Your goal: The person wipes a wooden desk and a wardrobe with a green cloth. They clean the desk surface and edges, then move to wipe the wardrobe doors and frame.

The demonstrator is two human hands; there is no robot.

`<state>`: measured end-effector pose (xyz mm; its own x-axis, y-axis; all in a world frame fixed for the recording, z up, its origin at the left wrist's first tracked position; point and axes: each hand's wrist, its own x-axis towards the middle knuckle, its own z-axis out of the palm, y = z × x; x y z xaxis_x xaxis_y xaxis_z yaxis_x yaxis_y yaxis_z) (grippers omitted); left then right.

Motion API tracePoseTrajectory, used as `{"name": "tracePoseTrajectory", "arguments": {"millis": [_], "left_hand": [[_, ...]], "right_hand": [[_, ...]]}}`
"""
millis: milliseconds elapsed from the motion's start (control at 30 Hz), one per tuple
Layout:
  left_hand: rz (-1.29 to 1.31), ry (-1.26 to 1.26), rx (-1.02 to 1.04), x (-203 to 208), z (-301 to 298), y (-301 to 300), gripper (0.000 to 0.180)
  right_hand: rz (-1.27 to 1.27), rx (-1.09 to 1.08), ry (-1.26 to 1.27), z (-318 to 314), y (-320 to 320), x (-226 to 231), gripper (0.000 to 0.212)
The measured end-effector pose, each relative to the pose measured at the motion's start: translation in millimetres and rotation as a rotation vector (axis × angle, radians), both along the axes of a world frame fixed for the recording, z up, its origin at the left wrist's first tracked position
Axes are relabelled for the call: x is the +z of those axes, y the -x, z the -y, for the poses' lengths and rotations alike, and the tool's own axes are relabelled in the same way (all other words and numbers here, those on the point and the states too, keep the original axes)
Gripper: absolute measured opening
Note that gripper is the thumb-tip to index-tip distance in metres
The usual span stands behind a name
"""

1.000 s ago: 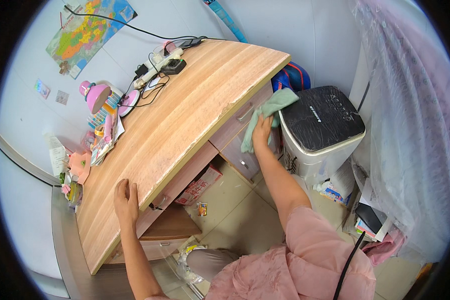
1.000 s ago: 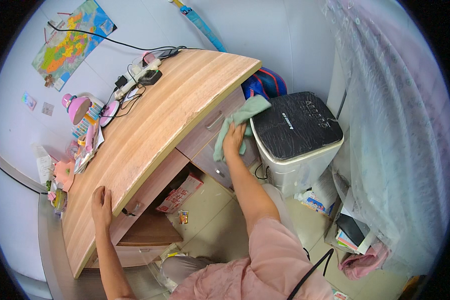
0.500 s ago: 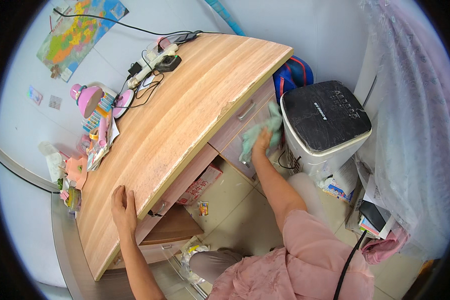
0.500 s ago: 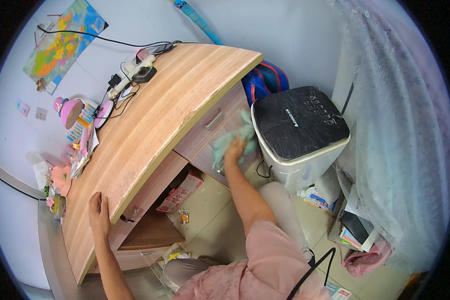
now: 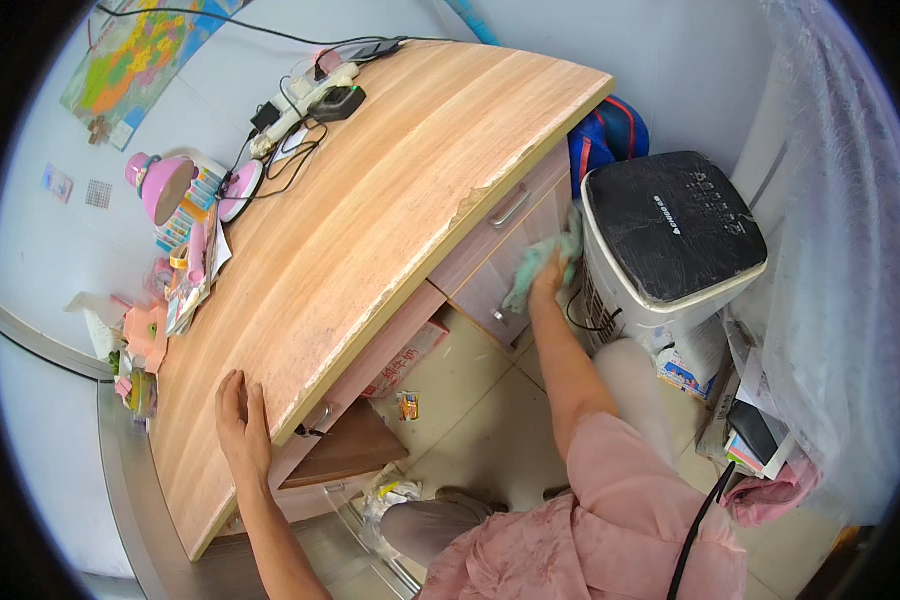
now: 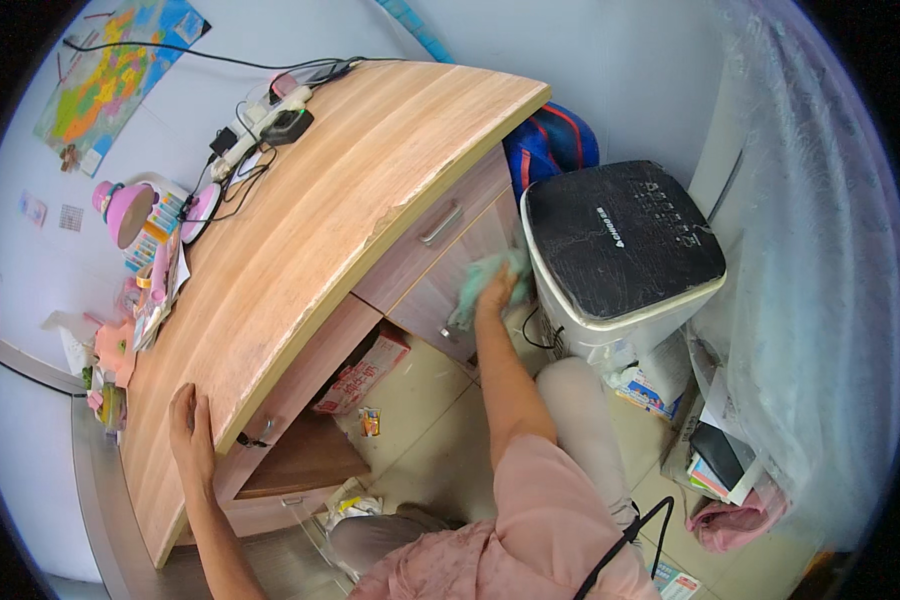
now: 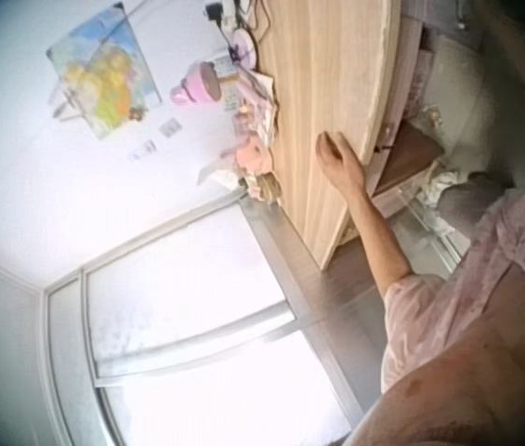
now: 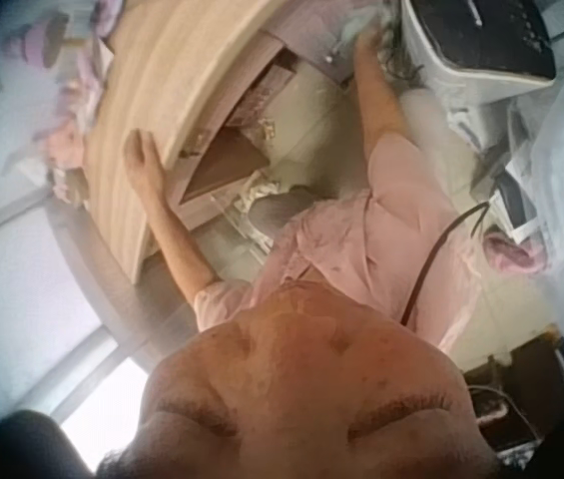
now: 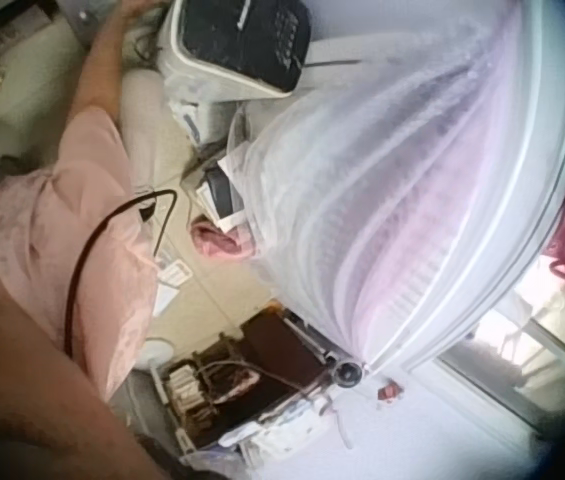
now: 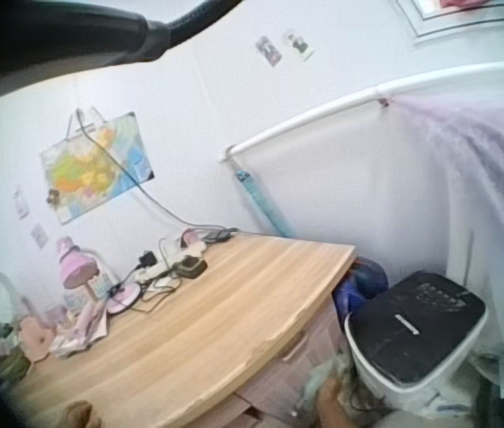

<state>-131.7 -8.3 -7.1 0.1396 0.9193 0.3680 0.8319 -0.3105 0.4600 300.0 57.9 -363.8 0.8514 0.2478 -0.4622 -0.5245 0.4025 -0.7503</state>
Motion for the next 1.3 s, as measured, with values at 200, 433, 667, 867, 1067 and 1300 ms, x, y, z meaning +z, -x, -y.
{"name": "tracePoseTrajectory", "arguments": {"millis": [200,433,667,867,1067,1300], "left_hand": [[-0.023,-0.009,-0.019,-1.9,-5.3,1.4,0.040],[0.054,0.016,-0.002,-9.3,-1.2,11.3,0.041],[-0.019,-0.048,-0.014,1.2,-4.2,4.0,0.042],[-0.024,-0.025,0.055,5.3,5.8,-1.3,0.043],[-0.075,-0.127,0.022,3.3,6.0,3.9,0.042],[-0.141,-0.155,0.054,-1.0,7.1,13.8,0.043]], "right_hand": [[-0.755,0.130,-0.279,21.5,75.6,-77.7,0.044],[0.172,0.270,-0.404,26.3,106.2,73.1,0.034],[1.004,0.158,0.153,45.2,167.0,120.3,0.044],[0.294,-0.076,-0.416,65.3,116.7,196.4,0.032],[1.921,0.226,0.056,95.9,124.3,333.5,0.026],[1.775,0.994,0.642,35.6,7.5,368.6,0.043]]}}
